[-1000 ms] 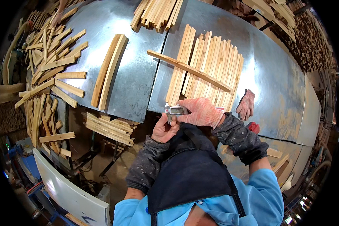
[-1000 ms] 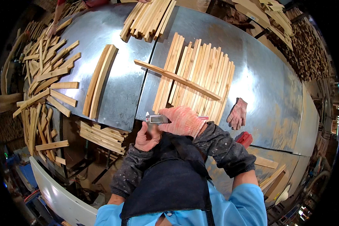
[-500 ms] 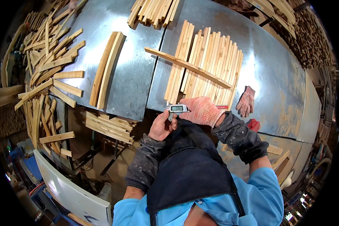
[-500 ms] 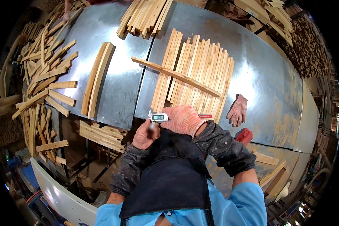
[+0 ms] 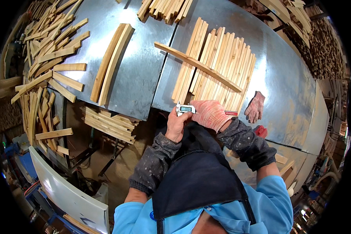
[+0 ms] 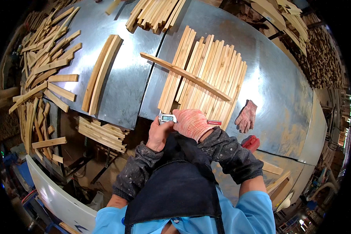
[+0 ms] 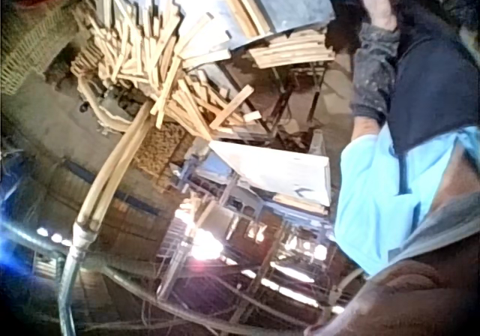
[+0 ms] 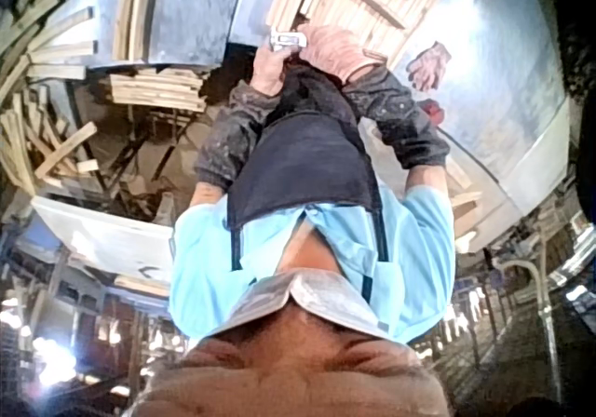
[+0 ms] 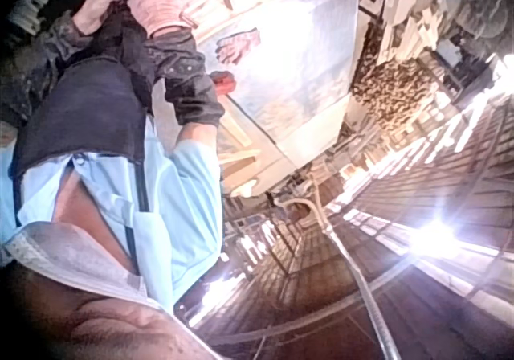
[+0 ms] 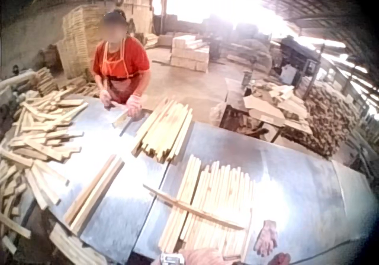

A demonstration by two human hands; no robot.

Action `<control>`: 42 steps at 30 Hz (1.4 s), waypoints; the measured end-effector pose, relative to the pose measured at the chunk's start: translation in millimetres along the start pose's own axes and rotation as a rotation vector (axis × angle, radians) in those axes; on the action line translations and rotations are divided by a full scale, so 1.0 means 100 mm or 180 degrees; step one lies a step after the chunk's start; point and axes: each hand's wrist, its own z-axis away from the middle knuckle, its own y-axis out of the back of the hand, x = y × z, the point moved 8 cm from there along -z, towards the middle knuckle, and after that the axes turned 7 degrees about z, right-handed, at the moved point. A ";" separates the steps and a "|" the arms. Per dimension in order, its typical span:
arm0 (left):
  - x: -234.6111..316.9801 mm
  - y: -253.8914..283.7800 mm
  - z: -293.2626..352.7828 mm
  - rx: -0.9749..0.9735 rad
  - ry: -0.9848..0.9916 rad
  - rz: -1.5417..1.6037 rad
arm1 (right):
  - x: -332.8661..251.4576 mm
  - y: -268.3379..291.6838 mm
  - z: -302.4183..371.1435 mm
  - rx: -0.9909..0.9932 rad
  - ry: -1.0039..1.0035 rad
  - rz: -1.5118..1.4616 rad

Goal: The person gathers wooden slats from a conveyor belt and stacks them on a metal table. They align the slats into neat piles and occasionally measure individual pieces using a digital caliper.

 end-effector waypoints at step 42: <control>0.12 0.05 -0.15 0.0006 -0.0007 -0.0016 | 0.00 -0.08 -0.20 -0.0225 -0.0302 -0.0187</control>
